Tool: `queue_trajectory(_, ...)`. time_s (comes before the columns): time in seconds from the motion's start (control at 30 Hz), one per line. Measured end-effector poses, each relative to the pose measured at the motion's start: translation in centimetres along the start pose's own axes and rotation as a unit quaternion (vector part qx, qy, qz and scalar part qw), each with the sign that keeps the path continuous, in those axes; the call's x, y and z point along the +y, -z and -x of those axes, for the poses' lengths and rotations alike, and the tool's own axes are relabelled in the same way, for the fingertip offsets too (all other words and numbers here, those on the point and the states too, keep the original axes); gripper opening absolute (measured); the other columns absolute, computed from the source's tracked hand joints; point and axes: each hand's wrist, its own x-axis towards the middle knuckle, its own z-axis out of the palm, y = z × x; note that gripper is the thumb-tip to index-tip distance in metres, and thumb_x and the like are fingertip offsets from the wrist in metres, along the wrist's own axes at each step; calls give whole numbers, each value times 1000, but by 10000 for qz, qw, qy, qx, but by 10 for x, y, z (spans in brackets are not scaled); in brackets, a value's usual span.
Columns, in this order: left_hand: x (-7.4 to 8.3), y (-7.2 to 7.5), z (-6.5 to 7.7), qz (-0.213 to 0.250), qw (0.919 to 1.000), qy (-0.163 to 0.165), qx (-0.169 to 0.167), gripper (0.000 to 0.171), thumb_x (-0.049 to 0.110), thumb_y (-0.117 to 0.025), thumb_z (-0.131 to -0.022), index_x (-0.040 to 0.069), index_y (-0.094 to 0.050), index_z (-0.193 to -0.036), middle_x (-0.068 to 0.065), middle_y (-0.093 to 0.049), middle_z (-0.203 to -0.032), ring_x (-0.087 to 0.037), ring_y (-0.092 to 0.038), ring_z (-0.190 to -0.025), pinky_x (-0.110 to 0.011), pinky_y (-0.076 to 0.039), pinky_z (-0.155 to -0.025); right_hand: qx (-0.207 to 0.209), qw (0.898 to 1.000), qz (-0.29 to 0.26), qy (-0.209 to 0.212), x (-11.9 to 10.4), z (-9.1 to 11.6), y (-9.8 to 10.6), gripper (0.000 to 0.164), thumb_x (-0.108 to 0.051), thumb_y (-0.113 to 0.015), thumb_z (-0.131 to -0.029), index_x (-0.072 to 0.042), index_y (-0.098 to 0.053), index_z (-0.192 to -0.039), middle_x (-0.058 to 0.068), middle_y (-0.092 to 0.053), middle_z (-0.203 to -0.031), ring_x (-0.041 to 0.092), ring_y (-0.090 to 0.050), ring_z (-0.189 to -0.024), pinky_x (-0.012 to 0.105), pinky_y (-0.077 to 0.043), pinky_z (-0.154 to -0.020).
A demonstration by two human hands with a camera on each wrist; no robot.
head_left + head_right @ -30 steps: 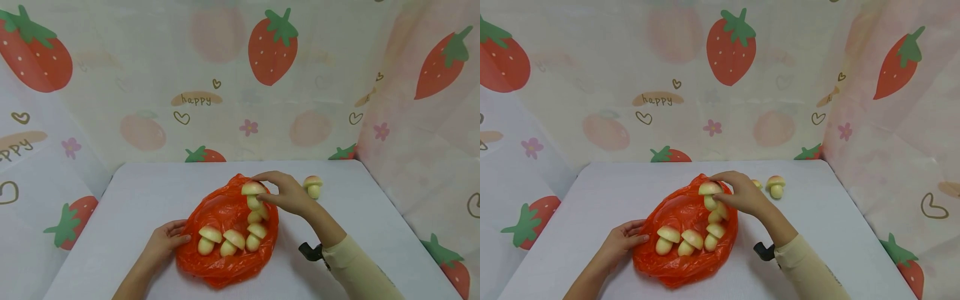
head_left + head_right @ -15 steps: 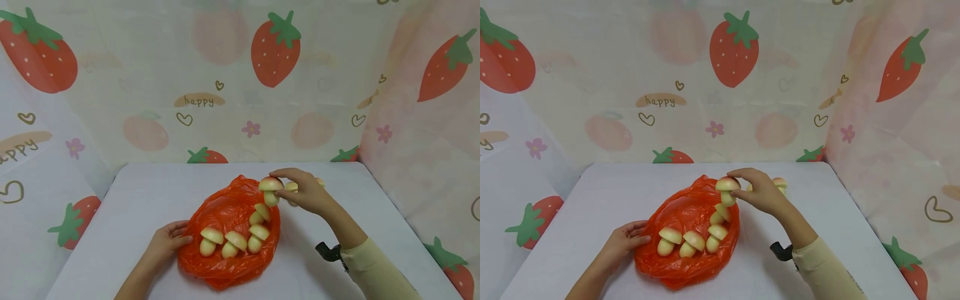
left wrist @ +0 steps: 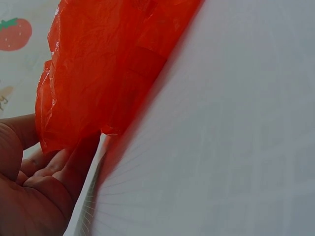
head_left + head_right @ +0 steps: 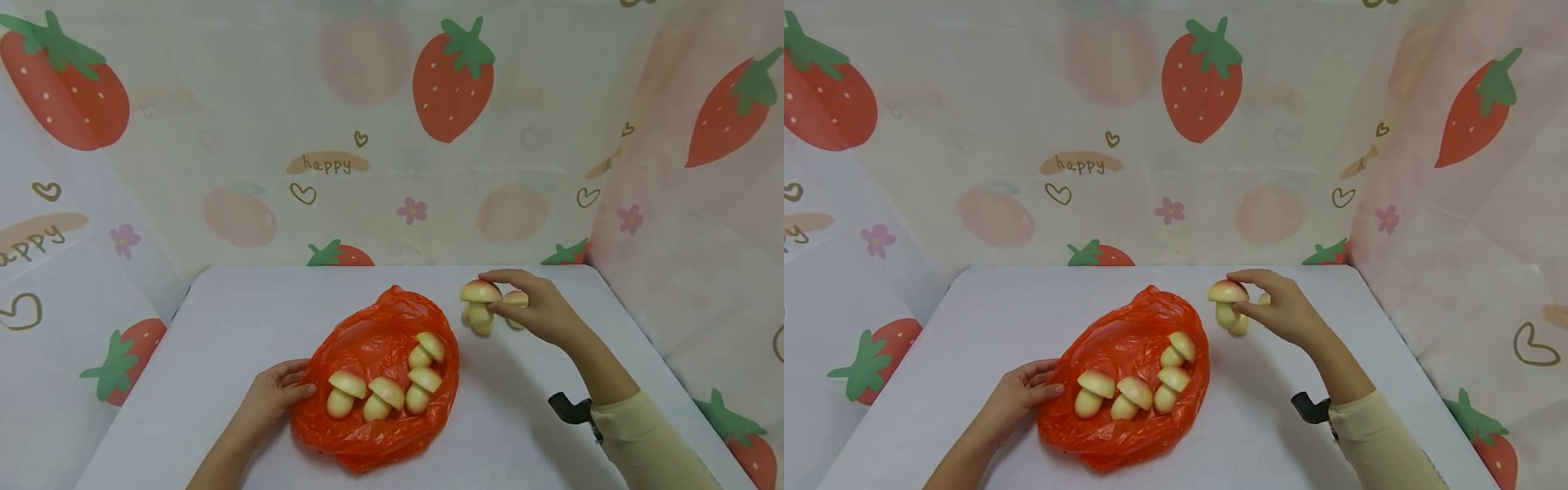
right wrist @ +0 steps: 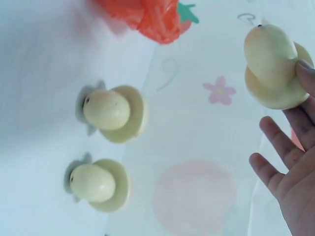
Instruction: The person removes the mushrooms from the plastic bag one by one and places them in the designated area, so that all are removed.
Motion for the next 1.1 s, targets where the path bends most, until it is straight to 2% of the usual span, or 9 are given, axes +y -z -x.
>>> queue_trajectory(0.27, 2, 0, 1, 79, 10000, 14, 29, 54, 13, -79, -90, 0, -59, -139, -19, -68, -131, -27, -66, -119, -34, -60, -92, 202, 9989, -90, -425, 21, 12, 21, 49, -25, -82, -89, -29, -66, -136, -6, -67, -134, 16, -53, -133, 58, -35, -115)
queue_trajectory(0.4, 2, 0, 1, 57, 10000, -7, 26, 54, 13, -79, -90, 0, -59, -139, -19, -68, -131, -27, -66, -119, -35, -60, -92, 258, 9980, -13, -569, 31, 18, 30, 49, -25, -80, -90, -31, -66, -136, -6, -67, -135, 9, -51, -133, 52, -36, -113)
queue_trajectory(0.53, 0, 0, 0, 33, 10000, 2, 44, 56, 14, -80, -89, 1, -59, -139, -19, -67, -132, -28, -66, -120, -36, -59, -93, 313, 9972, 173, -652, 47, 24, 38, 47, -28, -78, -92, -33, -65, -137, -7, -67, -135, -2, -49, -131, 39, -38, -111)
queue_trajectory(0.63, -1, 0, 0, 11, 10000, 20, 65, 56, 14, -80, -89, 1, -59, -139, -18, -67, -132, -28, -66, -120, -37, -60, -93, 281, 9969, 234, -701, 60, 28, 44, 47, -28, -77, -94, -32, -64, -139, -5, -67, -136, -5, -48, -131, 33, -38, -109)
queue_trajectory(0.7, -2, -1, 0, 14, 10000, 37, 70, 56, 14, -80, -89, 2, -59, -139, -18, -68, -131, -28, -66, -119, -37, -60, -93, 267, 9964, 228, -773, 69, 29, 47, 48, -30, -76, -94, -32, -63, -140, -5, -66, -138, -2, -48, -132, 35, -38, -109)
queue_trajectory(0.87, -1, 0, 0, 7, 10000, 26, 64, 55, 14, -80, -89, 1, -59, -139, -19, -67, -131, -28, -66, -119, -37, -60, -93, 301, 9946, 128, -985, 85, 31, 55, 47, -32, -75, -95, -32, -63, -140, -3, -62, -142, 17, -47, -135, 54, -37, -109)
queue_trajectory(1.1, -2, 1, 0, 70, 10000, -7, 24, 56, 14, -80, -90, 0, -58, -139, -19, -67, -132, -28, -66, -120, -34, -60, -92, 224, 9925, -141, -1197, 107, 33, 62, 50, -28, -74, -96, -23, -60, -144, 5, -57, -147, 34, -45, -139, 61, -38, -108)
